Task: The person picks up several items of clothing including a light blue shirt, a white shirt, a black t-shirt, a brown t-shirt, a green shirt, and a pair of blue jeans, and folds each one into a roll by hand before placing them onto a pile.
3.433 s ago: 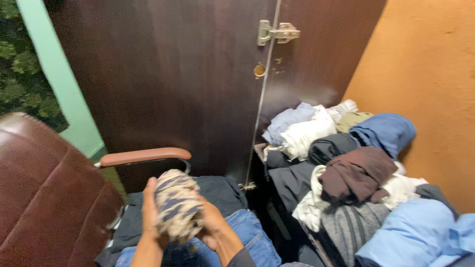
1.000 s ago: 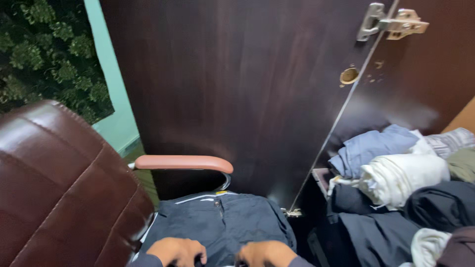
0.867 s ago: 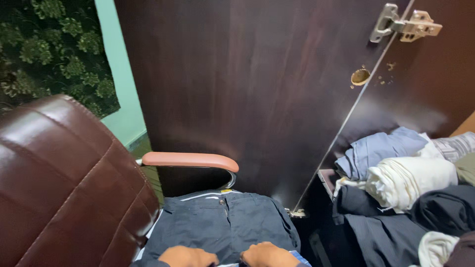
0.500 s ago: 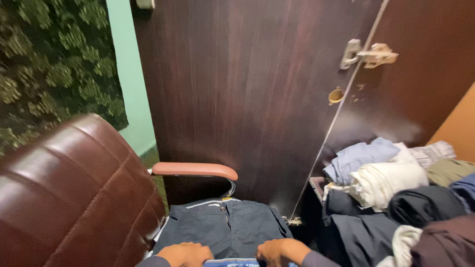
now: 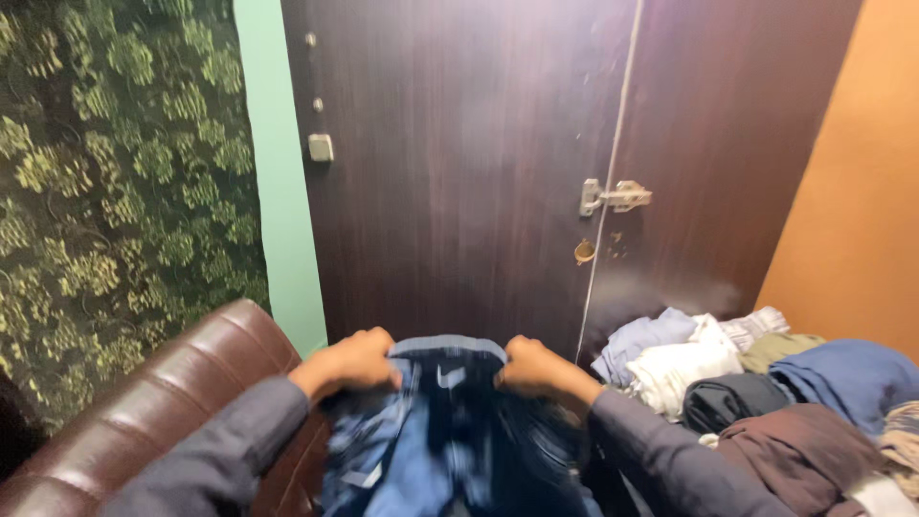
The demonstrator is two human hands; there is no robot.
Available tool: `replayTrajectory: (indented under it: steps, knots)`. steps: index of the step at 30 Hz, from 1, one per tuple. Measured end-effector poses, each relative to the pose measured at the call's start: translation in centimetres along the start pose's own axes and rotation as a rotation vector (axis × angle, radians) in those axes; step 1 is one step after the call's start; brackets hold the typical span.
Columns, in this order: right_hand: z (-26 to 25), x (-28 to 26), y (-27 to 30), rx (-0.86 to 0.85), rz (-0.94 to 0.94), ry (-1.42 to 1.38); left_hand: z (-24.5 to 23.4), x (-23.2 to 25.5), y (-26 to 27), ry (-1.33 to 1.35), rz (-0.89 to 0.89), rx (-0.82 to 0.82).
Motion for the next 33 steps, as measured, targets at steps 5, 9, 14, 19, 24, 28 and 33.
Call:
replayTrajectory:
  steps: [5, 9, 14, 19, 24, 28, 33]
  knots:
    - [-6.5, -4.1, 0.2, 0.074, 0.159, -0.534, -4.4, 7.3, -1.0, 0.29, -0.062, 0.237]
    - [-7.8, -6.9, 1.6, 0.121, 0.316, -0.837, -4.1, 12.8, -0.9, 0.572, 0.011, 0.249]
    - [-8.6, -8.4, 4.6, -0.126, 0.094, -1.044, -3.3, 15.7, -0.3, 0.735, -0.033, 0.247]
    - [-8.4, -7.2, 6.3, -0.127, 0.194, -1.033, 0.1, 13.3, -0.2, 1.064, 0.026, 0.145]
    - [-6.4, -5.7, 3.2, 0.022, 0.257, -1.027, 2.4, 8.9, -1.1, 1.067, 0.13, 0.444]
    - [-4.8, -7.2, 2.4, -0.021, 0.155, -1.154, 4.6, 9.6, 0.3, 1.106, -0.059, 0.392]
    - [-0.3, -7.3, 2.9, -0.139, -0.041, -1.453, 5.4, 10.5, 2.4, 1.666, 0.003, 0.481]
Point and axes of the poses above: each hand's wrist, its own y-axis away from the middle knuckle, its own z-axis out of the palm, x = y × z, the point moved 4 cm from there along -y, towards the middle knuckle, and after that the axes turned 10 degrees about z, right-handed, at the moved point
